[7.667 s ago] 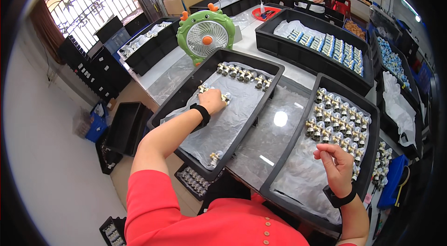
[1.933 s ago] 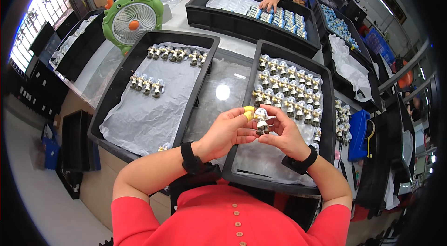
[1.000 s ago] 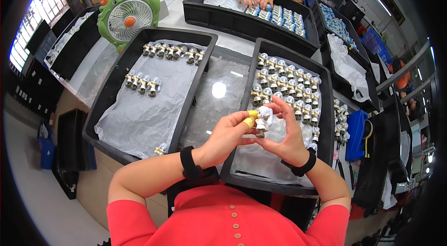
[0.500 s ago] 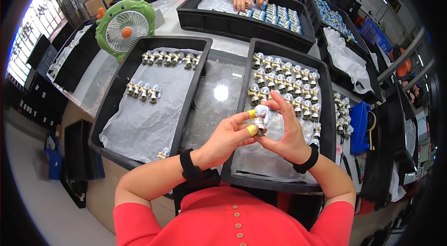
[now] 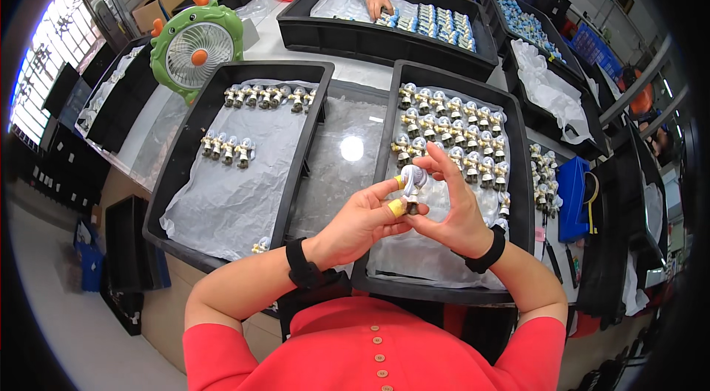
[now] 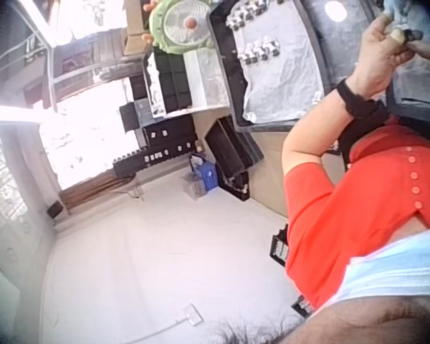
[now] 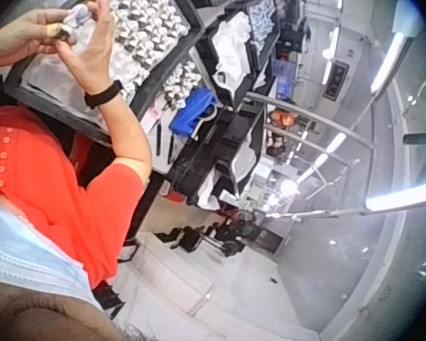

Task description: The person picks up small, bell-shaped metal objects from a tray and uses a red-handled tool to apply a substance to the top of each object. After applying the substance, the person places the object into a separate tray lined with white paper. The process is repeated for multiple objects throughout the clip.

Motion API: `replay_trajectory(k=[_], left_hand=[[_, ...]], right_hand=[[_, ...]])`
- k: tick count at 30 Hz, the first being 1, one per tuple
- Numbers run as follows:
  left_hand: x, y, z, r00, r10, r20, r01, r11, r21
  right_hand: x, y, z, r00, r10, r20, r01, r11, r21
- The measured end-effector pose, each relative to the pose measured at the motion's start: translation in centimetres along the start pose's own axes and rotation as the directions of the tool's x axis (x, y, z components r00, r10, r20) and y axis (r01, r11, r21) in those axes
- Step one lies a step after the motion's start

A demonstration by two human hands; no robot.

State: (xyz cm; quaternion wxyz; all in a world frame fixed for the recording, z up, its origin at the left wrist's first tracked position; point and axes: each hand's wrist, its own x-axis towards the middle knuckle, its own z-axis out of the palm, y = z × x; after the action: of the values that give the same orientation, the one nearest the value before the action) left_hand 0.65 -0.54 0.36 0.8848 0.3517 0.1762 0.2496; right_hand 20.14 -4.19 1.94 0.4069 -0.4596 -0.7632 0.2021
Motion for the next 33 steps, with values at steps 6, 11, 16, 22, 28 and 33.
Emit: replay_trajectory(k=[6, 11, 16, 22, 28, 33], left_hand=[[0.07, -0.08, 0.12, 1.000, 0.022, 0.023, -0.021, 1.000, -0.010], [0.07, -0.18, -0.06, 0.999, 0.005, 0.036, -0.004, 1.000, -0.028], [0.10, -0.08, -0.26, 0.998, -0.015, 0.064, 0.021, 0.996, -0.086], [-0.05, -0.31, -0.15, 1.000, 0.000, 0.021, -0.001, 1.000, 0.026], [-0.01, -0.16, -0.18, 0.999, -0.011, 0.032, 0.009, 0.999, 0.042], [0.08, -0.29, -0.45, 0.998, -0.025, 0.053, 0.023, 0.999, 0.034]], right_hand=[[0.07, -0.40, 0.05, 1.000, 0.018, -0.011, -0.017, 0.997, 0.080], [0.00, 0.02, 0.06, 1.000, -0.002, -0.013, 0.002, 1.000, 0.010], [0.18, -0.08, 0.04, 0.993, -0.107, -0.047, 0.104, 0.992, -0.068], [0.31, -0.23, 0.08, 0.989, -0.142, -0.046, 0.137, 0.986, -0.091], [0.50, -0.49, -0.22, 0.991, -0.129, -0.028, 0.125, 0.987, -0.098], [0.51, -0.62, -0.41, 0.999, -0.047, -0.014, 0.047, 0.999, -0.022]])
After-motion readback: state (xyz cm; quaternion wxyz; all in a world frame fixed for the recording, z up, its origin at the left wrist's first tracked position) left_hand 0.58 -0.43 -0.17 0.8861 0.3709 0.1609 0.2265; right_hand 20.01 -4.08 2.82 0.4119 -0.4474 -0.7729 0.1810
